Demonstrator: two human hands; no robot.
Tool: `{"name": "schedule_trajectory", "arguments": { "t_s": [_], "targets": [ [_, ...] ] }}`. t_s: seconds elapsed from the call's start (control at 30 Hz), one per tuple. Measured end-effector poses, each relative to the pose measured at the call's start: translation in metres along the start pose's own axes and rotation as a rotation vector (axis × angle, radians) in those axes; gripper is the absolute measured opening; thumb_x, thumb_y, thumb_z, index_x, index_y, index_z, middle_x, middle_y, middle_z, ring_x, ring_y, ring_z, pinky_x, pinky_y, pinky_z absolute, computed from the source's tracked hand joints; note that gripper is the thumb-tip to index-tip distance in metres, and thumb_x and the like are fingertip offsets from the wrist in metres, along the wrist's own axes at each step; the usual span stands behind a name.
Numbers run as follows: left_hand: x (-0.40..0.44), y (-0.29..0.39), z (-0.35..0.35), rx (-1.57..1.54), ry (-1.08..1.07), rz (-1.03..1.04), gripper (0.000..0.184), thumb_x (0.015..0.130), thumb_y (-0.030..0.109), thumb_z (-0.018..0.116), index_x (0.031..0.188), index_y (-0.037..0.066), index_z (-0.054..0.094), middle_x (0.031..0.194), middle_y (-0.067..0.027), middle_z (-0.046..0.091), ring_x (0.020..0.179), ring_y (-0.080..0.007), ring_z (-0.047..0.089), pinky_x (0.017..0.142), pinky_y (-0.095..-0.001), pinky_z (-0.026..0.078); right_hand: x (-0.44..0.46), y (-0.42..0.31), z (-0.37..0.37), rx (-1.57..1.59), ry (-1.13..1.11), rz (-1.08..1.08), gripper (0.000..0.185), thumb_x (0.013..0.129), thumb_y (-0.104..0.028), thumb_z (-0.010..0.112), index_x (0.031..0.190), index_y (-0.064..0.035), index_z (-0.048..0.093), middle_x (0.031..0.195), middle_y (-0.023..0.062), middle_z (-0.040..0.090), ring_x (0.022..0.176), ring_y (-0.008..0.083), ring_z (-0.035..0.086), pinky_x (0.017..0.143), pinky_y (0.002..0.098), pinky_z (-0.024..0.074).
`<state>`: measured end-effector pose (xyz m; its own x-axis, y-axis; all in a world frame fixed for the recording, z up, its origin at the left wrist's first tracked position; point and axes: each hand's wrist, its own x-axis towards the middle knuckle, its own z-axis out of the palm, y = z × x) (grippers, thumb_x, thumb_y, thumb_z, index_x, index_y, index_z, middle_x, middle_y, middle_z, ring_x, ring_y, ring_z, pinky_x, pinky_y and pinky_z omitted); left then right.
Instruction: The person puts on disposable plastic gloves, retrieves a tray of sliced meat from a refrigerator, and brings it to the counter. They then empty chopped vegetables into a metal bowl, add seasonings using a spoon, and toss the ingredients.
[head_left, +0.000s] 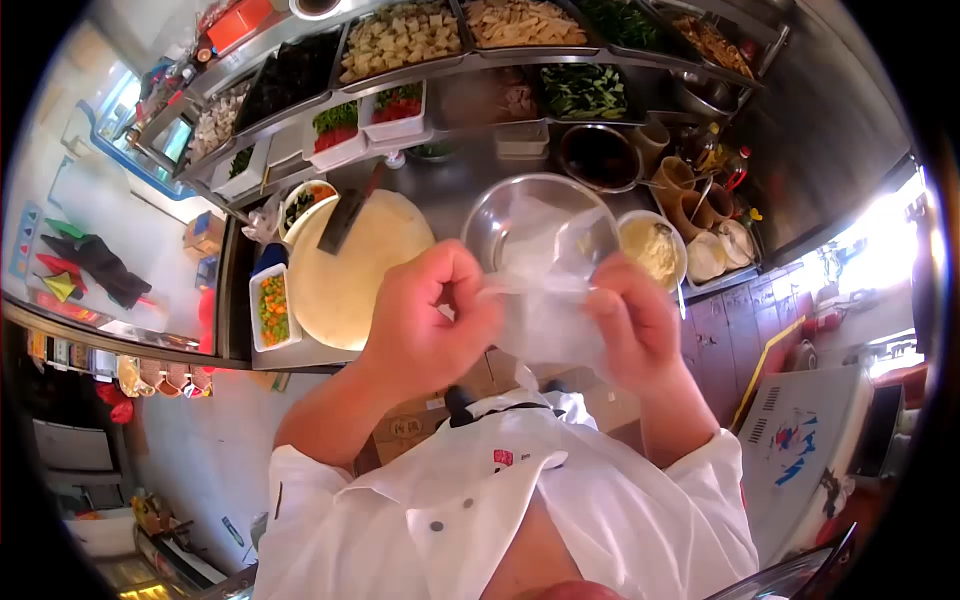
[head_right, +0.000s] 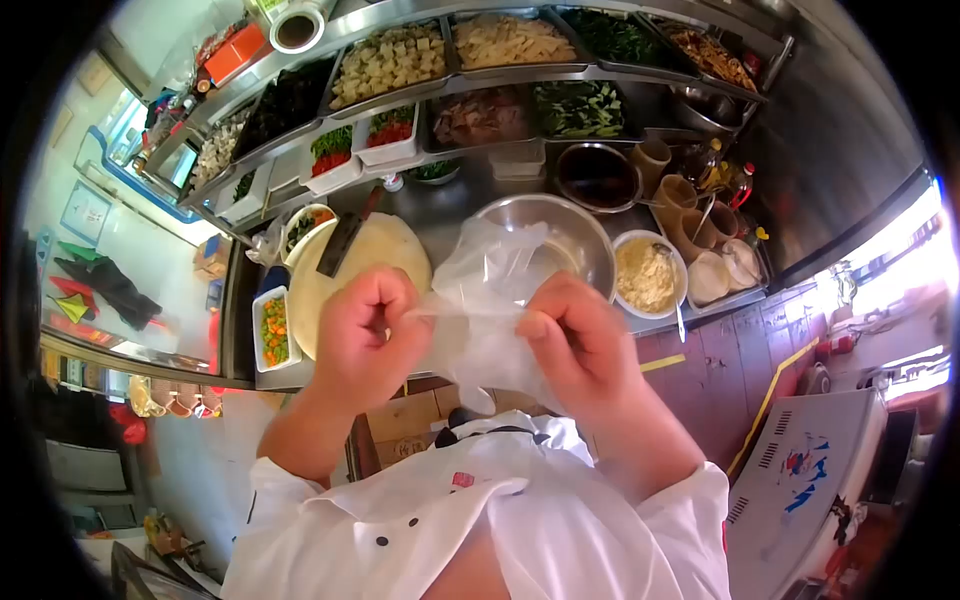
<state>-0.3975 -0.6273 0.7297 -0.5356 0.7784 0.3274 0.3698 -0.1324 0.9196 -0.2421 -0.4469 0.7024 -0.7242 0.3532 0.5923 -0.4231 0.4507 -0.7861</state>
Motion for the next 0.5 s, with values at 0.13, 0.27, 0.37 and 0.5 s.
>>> {"name": "schedule_trajectory", "arguments": {
  "t_s": [0.13, 0.27, 0.37, 0.5],
  "targets": [
    [0.005, 0.015, -0.018, 0.009, -0.019, 0.128, 0.025, 0.086, 0.002, 0.069, 0.075, 0.008, 0.048, 0.066, 0.0009, 0.05, 0.058, -0.0061, 0.043, 0.051, -0.0241, 0.036, 0.018, -0.023, 0.024, -0.029, -0.055, -0.086, 0.011, 0.098, -0.002, 0.057, 0.089, 0.0009, 0.062, 0.084, 0.0104, 0.06, 0.072, 0.0213, 0.055, 0.065, 0.031, 0.0449],
    [-0.005, 0.008, -0.026, 0.004, 0.012, 0.061, 0.025, 0.084, 0.006, 0.073, 0.074, 0.007, 0.05, 0.061, 0.0, 0.052, 0.055, -0.0076, 0.046, 0.051, -0.0261, 0.039, 0.017, -0.022, 0.04, -0.087, -0.014, -0.08, 0.009, 0.098, -0.002, 0.058, 0.09, 0.0009, 0.061, 0.083, 0.011, 0.06, 0.072, 0.0222, 0.057, 0.064, 0.031, 0.0449],
    [-0.004, -0.003, -0.023, 0.025, 0.023, 0.173, 0.026, 0.083, 0.005, 0.074, 0.073, 0.007, 0.05, 0.061, -0.0006, 0.052, 0.054, -0.0091, 0.046, 0.051, -0.0269, 0.039, 0.016, -0.022, 0.039, -0.199, 0.022, -0.094, 0.006, 0.096, -0.001, 0.06, 0.09, 0.0005, 0.061, 0.083, 0.0116, 0.061, 0.072, 0.0247, 0.058, 0.063, 0.0327, 0.0456],
    [0.002, -0.024, -0.021, 0.334, 0.226, 0.112, 0.022, 0.085, 0.002, 0.072, 0.079, 0.006, 0.051, 0.064, -0.0016, 0.05, 0.057, -0.0104, 0.048, 0.053, -0.026, 0.04, 0.024, 0.02, 0.044, -0.42, 0.069, -0.081, 0.004, 0.093, -0.003, 0.064, 0.091, -0.0019, 0.062, 0.084, 0.0117, 0.062, 0.073, 0.0291, 0.061, 0.061, 0.0364, 0.0479]
  ]
}}
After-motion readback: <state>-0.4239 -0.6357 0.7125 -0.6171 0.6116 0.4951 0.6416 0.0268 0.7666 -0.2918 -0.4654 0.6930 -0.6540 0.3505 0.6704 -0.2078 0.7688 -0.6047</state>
